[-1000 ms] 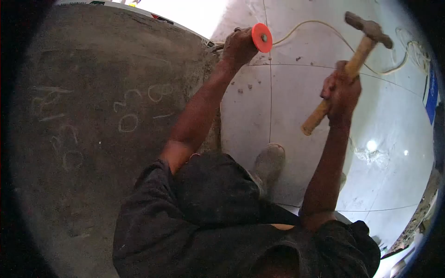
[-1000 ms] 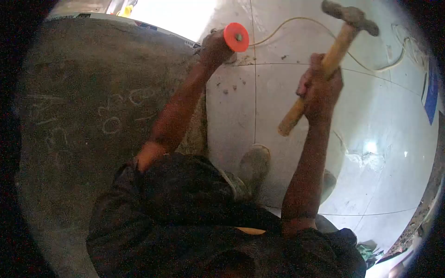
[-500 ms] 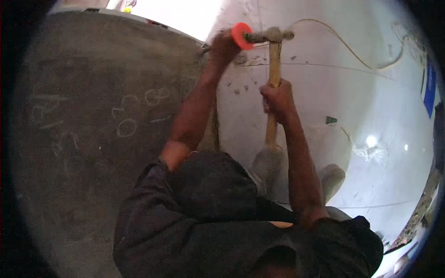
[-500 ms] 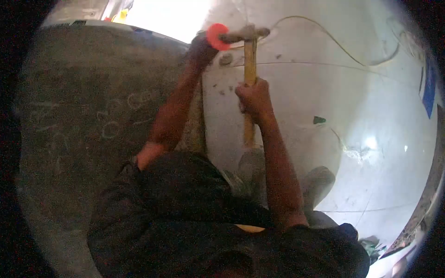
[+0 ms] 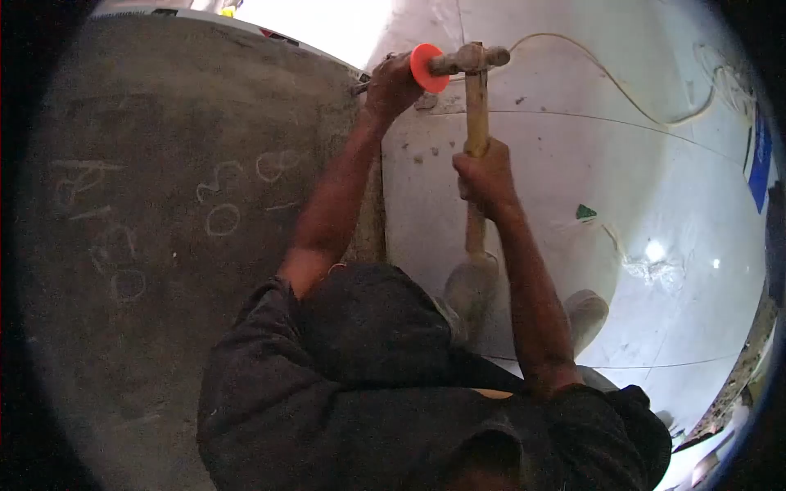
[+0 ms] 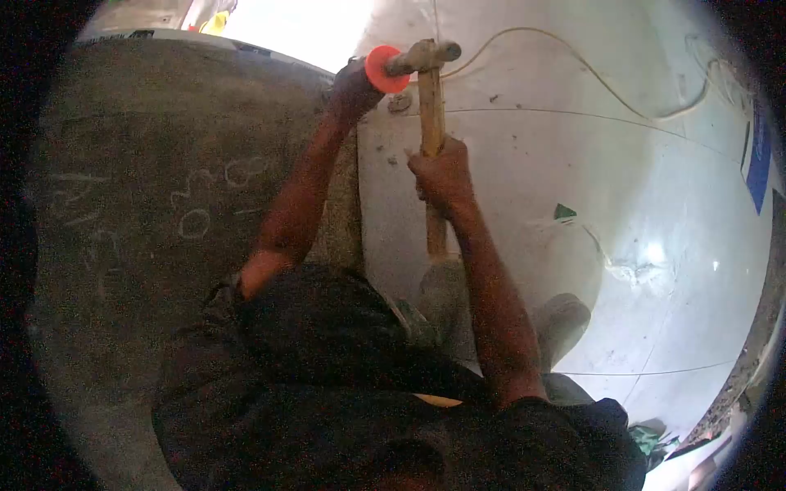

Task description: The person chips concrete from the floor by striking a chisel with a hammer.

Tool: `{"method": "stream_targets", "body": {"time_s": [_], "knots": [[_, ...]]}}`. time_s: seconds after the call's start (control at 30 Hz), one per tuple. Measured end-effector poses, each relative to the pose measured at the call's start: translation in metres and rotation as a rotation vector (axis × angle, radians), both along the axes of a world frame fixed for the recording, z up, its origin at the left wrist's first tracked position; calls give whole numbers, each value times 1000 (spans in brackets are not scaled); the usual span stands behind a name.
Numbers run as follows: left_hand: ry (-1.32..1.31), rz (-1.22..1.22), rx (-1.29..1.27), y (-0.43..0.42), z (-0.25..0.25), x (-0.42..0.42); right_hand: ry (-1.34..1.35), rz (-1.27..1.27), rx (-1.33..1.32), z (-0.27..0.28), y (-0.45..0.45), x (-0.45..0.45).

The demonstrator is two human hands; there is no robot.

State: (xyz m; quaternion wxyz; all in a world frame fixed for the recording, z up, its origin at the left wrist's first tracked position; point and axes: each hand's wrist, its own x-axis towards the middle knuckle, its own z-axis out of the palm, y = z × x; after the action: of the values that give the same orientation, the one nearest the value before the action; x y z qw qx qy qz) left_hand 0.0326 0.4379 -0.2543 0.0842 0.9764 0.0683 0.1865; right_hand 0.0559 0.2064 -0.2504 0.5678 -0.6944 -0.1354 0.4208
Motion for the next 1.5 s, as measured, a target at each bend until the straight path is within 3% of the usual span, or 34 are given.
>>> {"method": "stream_targets", "body": {"time_s": [0.07, 0.1, 0.13, 0.17, 0.2, 0.3, 0.33, 0.37, 0.4, 0.43, 0.47, 0.53, 0.7, 0.73, 0.77, 0.83, 0.9, 1.03, 1.23, 1.3, 1.43, 1.5], "knots": [[19, -10, 119, 6, -3, 3, 113, -25, 93, 6, -18, 14], [51, 5, 218, 4, -6, -5, 43, -123, 162, 9, -23, 20], [119, 111, 98, 1, -5, -7, -34, -214, 234, 17, -24, 26], [180, 225, -14, -2, -5, -9, 128, -327, 530, 42, -27, 35], [126, 159, -4, 4, -8, -8, 202, -401, 706, 54, -25, 46], [-3, -20, 37, 21, -16, -11, 35, -573, 1038, 50, -4, 64], [-3, 23, 57, 21, -14, -25, 324, -731, 1039, 28, 14, 33], [5, 60, 65, 19, -21, -31, 297, -582, 725, 2, 21, 8], [-10, 63, 57, 28, -42, -39, 250, -383, 439, -25, 29, -18], [11, 1, -57, 49, -64, -43, -121, 103, -127, -28, 24, -25], [50, -63, -177, 58, -78, -45, -126, 86, -133, -25, 12, -24], [42, -40, -82, 43, -62, -55, 85, -3, -11, -14, 1, -16], [128, 60, -81, 14, -25, -51, -130, -325, 572, 33, -18, 42], [110, 73, 11, 14, -25, -51, 75, -500, 673, 58, -21, 45], [94, 85, 101, 11, -26, -51, 126, -514, 818, 65, -29, 56], [58, 33, -9, 5, -21, -51, -20, -625, 730, 87, -39, 62], [75, 42, -128, -6, -12, -44, -83, -626, 781, 90, -50, 65], [48, 27, 47, -1, -9, -20, -72, -579, 856, 81, -64, 71], [100, 182, 10, -1, 2, -19, -24, -527, 913, 80, -70, 77], [102, 163, 48, -1, 2, -20, -47, -436, 1035, 74, -69, 81], [68, 164, 91, -5, 15, -19, -49, -481, 1068, 67, -66, 82], [78, 181, 110, 3, 9, -15, -90, -312, 1121, 55, -66, 85]]}}
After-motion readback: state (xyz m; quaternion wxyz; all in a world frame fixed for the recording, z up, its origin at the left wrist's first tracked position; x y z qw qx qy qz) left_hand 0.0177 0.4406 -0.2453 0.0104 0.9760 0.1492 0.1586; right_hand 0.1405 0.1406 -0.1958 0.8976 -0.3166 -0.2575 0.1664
